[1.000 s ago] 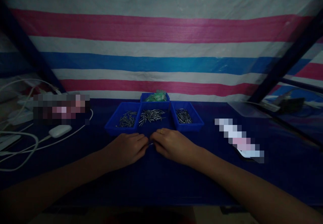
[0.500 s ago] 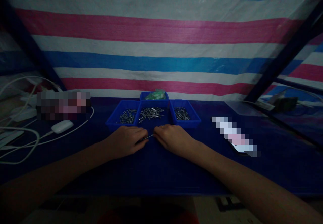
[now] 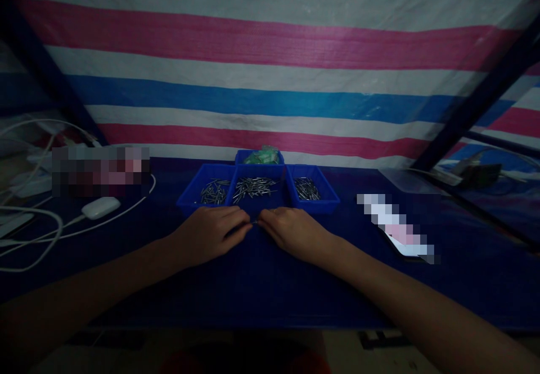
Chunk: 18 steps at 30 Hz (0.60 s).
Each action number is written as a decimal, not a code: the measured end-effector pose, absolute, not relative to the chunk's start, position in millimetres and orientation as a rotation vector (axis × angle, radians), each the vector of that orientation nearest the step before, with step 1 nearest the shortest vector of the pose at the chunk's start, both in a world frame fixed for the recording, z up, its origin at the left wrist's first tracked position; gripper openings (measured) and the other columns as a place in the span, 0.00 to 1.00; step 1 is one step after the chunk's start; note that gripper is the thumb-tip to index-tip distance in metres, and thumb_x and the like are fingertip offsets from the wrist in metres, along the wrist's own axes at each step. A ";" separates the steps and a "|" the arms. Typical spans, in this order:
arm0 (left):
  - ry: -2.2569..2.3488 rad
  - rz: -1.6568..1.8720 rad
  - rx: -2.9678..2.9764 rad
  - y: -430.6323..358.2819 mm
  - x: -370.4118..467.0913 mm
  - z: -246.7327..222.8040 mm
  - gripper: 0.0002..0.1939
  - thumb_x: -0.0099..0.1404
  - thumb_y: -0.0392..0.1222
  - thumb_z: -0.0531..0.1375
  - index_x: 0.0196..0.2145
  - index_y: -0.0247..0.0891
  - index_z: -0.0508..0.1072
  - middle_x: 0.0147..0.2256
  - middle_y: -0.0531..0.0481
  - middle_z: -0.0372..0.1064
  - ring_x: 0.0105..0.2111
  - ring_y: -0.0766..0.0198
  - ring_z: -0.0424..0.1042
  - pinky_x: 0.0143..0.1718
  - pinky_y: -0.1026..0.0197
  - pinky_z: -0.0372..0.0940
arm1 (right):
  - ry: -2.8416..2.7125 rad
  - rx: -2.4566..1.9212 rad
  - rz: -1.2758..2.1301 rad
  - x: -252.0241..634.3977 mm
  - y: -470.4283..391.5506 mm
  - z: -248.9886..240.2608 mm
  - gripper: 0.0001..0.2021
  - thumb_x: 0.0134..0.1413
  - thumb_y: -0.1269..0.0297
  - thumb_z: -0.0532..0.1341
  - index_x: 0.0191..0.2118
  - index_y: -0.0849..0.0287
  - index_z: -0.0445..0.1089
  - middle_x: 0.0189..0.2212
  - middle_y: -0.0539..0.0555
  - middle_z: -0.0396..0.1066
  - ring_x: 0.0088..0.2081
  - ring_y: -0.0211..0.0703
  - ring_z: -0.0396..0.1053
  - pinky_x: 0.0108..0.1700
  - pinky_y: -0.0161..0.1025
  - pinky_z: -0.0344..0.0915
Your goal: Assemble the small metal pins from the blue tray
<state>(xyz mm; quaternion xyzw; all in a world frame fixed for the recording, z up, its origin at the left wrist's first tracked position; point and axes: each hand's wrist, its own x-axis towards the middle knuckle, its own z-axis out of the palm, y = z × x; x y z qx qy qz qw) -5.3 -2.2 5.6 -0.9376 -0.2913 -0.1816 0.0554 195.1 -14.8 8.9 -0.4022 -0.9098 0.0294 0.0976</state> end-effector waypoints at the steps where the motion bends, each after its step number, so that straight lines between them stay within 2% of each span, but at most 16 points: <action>1: -0.891 -0.560 -2.843 -2.4 -5.5 5.7 0.10 0.65 0.43 0.48 0.35 0.36 0.65 0.30 0.52 0.66 0.30 0.67 0.67 0.30 0.65 0.61 | -2.691 -1.189 0.109 195.1 -14.7 9.2 0.11 0.61 0.63 0.44 0.34 0.61 0.60 0.26 0.52 0.64 0.26 0.35 0.62 0.29 0.33 0.54; 5: -0.905 -0.533 -2.812 -2.3 -6.1 4.9 0.10 0.64 0.44 0.49 0.38 0.37 0.66 0.31 0.53 0.67 0.31 0.65 0.68 0.29 0.64 0.61 | -2.684 -1.166 0.178 194.6 -14.9 10.9 0.12 0.61 0.63 0.44 0.34 0.61 0.60 0.26 0.51 0.64 0.26 0.34 0.62 0.29 0.33 0.54; 18: -0.770 -0.600 -2.818 -1.5 -5.8 3.3 0.10 0.65 0.41 0.48 0.37 0.37 0.67 0.30 0.52 0.66 0.31 0.68 0.67 0.31 0.66 0.61 | -2.635 -1.127 0.308 192.9 -16.5 13.9 0.11 0.60 0.63 0.45 0.34 0.60 0.61 0.26 0.50 0.65 0.27 0.34 0.62 0.30 0.33 0.55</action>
